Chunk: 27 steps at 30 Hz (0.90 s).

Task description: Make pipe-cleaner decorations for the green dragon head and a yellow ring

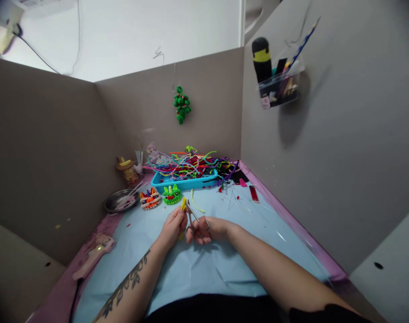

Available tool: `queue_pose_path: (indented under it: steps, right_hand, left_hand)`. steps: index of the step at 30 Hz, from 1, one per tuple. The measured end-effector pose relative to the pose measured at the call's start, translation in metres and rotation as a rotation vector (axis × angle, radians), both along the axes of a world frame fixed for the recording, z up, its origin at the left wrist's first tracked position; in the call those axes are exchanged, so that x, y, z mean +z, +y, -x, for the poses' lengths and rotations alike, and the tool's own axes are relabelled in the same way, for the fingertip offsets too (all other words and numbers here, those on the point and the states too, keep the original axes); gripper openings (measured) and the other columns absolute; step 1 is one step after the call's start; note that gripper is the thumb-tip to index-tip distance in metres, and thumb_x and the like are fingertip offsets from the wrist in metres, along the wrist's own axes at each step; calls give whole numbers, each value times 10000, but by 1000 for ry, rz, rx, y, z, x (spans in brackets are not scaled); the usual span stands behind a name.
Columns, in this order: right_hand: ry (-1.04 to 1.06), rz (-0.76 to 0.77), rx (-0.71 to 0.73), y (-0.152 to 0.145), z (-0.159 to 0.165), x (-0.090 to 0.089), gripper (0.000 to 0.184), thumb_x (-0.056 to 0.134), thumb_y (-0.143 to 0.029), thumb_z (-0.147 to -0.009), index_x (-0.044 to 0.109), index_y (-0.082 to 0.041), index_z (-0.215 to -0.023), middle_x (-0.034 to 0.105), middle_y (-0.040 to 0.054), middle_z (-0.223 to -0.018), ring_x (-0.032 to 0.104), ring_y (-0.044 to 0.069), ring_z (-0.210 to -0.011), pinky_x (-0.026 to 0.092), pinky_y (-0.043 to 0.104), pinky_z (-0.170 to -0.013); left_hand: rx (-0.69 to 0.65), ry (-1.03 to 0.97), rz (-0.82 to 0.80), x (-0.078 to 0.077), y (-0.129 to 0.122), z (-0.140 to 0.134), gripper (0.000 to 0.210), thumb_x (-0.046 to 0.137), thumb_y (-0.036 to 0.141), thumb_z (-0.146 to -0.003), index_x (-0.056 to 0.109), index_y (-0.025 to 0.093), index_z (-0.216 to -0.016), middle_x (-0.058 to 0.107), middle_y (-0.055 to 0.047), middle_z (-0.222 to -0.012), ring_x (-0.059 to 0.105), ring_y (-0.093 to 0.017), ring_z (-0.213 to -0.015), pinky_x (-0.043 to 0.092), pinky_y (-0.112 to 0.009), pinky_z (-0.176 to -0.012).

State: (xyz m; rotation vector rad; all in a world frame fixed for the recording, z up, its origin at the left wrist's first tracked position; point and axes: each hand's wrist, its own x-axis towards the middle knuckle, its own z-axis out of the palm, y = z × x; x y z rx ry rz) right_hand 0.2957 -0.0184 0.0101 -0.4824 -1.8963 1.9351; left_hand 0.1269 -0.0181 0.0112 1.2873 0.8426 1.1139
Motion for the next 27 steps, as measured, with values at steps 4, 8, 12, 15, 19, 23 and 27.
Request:
queue_pose_path:
  steps: [4, 8, 12, 15, 19, 23, 27]
  right_hand:
    - [21, -19, -69, 2, 0, 1, 863, 332, -872, -558, 588, -94, -829, 465, 3, -617, 370, 65, -492, 228, 173, -399]
    - [-16, -3, -112, 3, 1, 5, 614, 490, -696, -634, 572, -108, -791, 464, -6, -588, 370, 60, -465, 241, 165, -387]
    - [79, 71, -99, 2, 0, 8, 553, 625, -616, -542, 559, -116, -770, 513, 39, -769, 450, 77, -556, 287, 159, -387]
    - [146, 156, -76, 1, -1, 5, 557, 679, -605, -502, 550, -125, -754, 489, 34, -824, 478, 88, -609, 312, 146, -375]
    - [248, 230, -43, 2, 0, -6, 697, 669, -711, -439, 540, -127, -798, 496, 36, -840, 540, 106, -611, 367, 142, -345]
    - [290, 288, -17, 5, 4, -16, 712, 622, -759, -437, 503, -135, -760, 560, 41, -798, 590, 122, -512, 419, 175, -317]
    - [312, 294, -112, 3, 9, -17, 683, 623, -752, -442, 490, -129, -687, 548, 1, -693, 503, 56, -394, 400, 158, -295]
  left_hand:
    - [-14, 54, -60, -1, -2, 0, 412, 517, 556, -757, 554, 148, -799, 382, 70, -442, 315, -59, -366, 196, -197, -386]
    - [-33, 90, -145, 2, -6, -1, 405, 493, 551, -776, 560, 154, -815, 440, 56, -421, 382, -74, -370, 236, -200, -407]
    - [-55, 105, -159, 7, -9, -2, 385, 476, 537, -792, 554, 160, -793, 542, 9, -454, 466, -107, -402, 313, -216, -445]
    - [-68, 135, -182, 9, -10, -2, 387, 476, 534, -791, 567, 158, -781, 587, -21, -498, 522, -139, -454, 371, -240, -494]
    - [19, 216, -247, 8, -8, 0, 373, 503, 510, -782, 612, 155, -808, 556, 2, -492, 496, -131, -442, 369, -239, -507]
    - [132, 320, -350, 2, -2, 2, 344, 491, 466, -798, 640, 156, -797, 465, 31, -495, 410, -105, -449, 327, -224, -504]
    - [167, 409, -406, -3, 4, 3, 377, 428, 453, -829, 630, 136, -819, 399, 39, -529, 374, -102, -490, 313, -219, -516]
